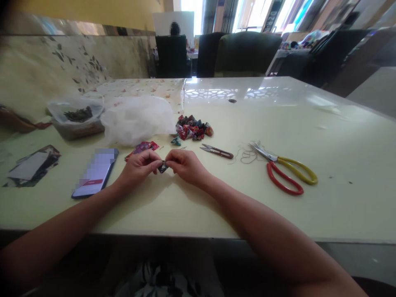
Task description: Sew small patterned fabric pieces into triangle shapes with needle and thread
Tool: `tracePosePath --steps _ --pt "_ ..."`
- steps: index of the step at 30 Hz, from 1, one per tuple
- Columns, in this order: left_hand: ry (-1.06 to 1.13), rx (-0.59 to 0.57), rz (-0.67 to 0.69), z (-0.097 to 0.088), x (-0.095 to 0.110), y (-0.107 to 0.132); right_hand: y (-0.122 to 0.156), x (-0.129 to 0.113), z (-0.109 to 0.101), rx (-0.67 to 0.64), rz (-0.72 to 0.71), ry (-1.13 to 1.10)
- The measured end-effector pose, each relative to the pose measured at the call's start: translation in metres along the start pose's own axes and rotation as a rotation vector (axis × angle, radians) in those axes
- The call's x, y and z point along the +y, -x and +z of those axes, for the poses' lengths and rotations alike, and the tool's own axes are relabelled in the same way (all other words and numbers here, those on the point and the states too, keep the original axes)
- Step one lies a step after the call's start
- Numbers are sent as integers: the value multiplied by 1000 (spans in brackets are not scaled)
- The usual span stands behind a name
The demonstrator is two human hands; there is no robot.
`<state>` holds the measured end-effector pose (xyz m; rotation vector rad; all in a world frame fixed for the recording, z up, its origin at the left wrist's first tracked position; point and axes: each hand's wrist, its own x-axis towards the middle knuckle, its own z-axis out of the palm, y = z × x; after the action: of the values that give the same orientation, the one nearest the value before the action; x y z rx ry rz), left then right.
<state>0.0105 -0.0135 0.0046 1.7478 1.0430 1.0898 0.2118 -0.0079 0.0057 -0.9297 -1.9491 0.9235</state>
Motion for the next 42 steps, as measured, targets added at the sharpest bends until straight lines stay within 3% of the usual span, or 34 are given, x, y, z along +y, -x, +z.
tracePosePath --steps 6,13,19,23,31,42 --pt "-47 8 89 1 2 1 2 -7 0 89 -150 157" --pt "-80 64 129 0 9 4 1 -2 3 97 -30 -33" --pt "-185 164 231 0 10 4 0 5 9 -23 75 -286" --pt "-136 166 214 1 5 4 0 3 14 -36 119 -412" --pt "-161 154 256 3 2 4 0 1 13 29 104 -451" --pt "102 95 132 7 -1 3 0 -4 8 89 88 -443"
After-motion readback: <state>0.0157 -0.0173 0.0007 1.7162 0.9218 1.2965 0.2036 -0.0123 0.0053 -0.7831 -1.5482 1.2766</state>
